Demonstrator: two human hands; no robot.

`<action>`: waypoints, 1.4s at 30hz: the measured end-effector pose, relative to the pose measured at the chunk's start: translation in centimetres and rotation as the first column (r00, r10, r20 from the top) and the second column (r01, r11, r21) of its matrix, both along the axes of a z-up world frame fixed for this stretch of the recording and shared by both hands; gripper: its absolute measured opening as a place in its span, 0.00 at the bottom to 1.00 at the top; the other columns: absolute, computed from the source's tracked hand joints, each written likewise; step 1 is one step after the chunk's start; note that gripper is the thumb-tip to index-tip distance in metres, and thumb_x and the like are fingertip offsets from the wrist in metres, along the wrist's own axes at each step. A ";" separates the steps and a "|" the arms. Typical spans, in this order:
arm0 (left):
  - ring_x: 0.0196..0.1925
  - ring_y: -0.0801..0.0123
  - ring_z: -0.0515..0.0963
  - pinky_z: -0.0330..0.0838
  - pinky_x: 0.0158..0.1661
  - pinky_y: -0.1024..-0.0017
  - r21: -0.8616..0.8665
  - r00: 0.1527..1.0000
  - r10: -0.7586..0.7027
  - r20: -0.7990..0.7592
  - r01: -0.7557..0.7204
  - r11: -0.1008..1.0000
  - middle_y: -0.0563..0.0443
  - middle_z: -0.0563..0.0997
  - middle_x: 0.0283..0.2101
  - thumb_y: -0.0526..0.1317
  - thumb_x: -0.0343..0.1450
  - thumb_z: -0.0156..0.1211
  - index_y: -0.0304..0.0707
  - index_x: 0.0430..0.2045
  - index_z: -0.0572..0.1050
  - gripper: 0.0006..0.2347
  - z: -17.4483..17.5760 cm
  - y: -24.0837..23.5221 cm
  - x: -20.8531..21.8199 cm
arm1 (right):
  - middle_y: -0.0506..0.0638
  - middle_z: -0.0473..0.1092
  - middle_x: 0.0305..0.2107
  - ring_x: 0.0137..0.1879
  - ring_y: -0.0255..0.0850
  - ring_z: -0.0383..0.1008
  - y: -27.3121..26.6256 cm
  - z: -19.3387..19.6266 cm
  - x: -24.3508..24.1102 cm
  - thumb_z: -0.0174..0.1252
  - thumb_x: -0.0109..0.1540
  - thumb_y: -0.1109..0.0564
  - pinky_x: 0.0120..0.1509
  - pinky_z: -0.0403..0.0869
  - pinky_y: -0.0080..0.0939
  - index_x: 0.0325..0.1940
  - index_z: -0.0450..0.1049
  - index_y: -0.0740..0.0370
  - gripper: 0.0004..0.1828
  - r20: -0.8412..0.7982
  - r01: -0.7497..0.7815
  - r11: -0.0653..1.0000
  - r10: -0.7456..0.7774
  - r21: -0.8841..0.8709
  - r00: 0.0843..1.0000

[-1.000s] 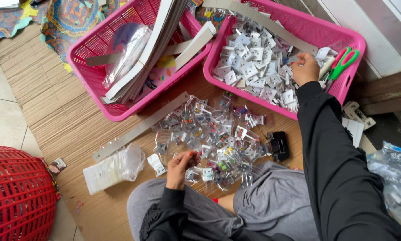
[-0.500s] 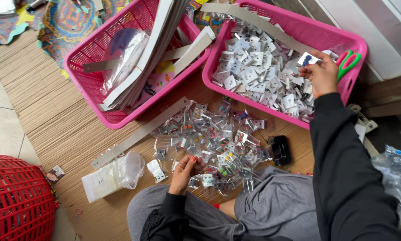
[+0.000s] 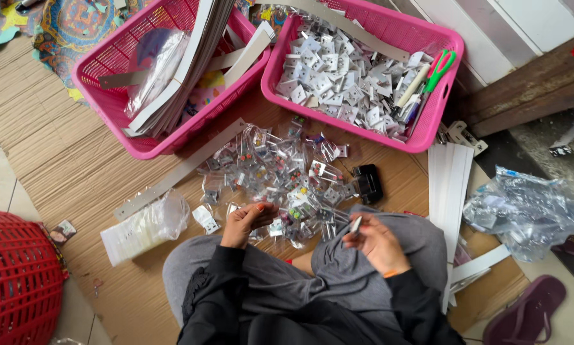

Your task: The person sits on a mat and packs small keychains into clear plastic bags. They pick up keychains from a pile on the floor, insert them into bags, and place the packaged items into a pink basket. The person also handles a roll of tape and a stapler during the process.

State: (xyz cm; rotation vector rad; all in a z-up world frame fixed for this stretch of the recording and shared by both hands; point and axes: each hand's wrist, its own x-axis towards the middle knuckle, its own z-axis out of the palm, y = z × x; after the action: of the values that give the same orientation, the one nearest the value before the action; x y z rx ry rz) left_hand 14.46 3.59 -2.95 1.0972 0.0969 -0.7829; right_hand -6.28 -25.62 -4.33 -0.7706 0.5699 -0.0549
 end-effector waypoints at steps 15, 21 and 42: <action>0.41 0.66 0.85 0.81 0.45 0.68 0.128 0.997 -0.029 0.074 0.019 0.992 0.38 0.87 0.36 0.34 0.71 0.67 0.25 0.42 0.84 0.10 3.3 0.2 -10.9 | 0.42 0.70 0.46 0.54 0.42 0.77 6.9 1.1 -4.0 0.56 0.66 0.53 0.52 0.79 0.40 0.47 0.76 0.47 0.07 -0.478 -0.368 -0.333 0.359 -0.868 0.801; 0.40 0.69 0.86 0.81 0.45 0.72 0.184 0.992 -0.063 0.106 0.043 0.982 0.41 0.88 0.35 0.36 0.70 0.67 0.29 0.42 0.85 0.10 4.1 0.9 -11.4 | 0.40 0.62 0.30 0.41 0.38 0.69 5.7 0.5 -5.0 0.59 0.62 0.53 0.42 0.71 0.34 0.29 0.72 0.50 0.07 -0.389 -0.099 -0.588 0.390 -0.803 0.835; 0.43 0.77 0.80 0.78 0.45 0.72 0.209 0.939 -0.185 0.290 0.127 0.970 0.46 0.88 0.34 0.40 0.69 0.71 0.39 0.41 0.86 0.09 10.7 -2.2 -10.8 | 0.51 0.72 0.32 0.36 0.31 0.74 3.4 13.8 0.6 0.64 0.62 0.67 0.42 0.79 0.30 0.59 0.73 0.70 0.20 0.186 0.054 0.588 0.166 -0.807 0.968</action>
State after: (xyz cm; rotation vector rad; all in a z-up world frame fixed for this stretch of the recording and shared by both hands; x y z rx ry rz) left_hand 3.71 1.39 7.79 1.4078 -0.1868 -0.7453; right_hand -5.66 -22.26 9.48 -1.6680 0.2509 -0.3736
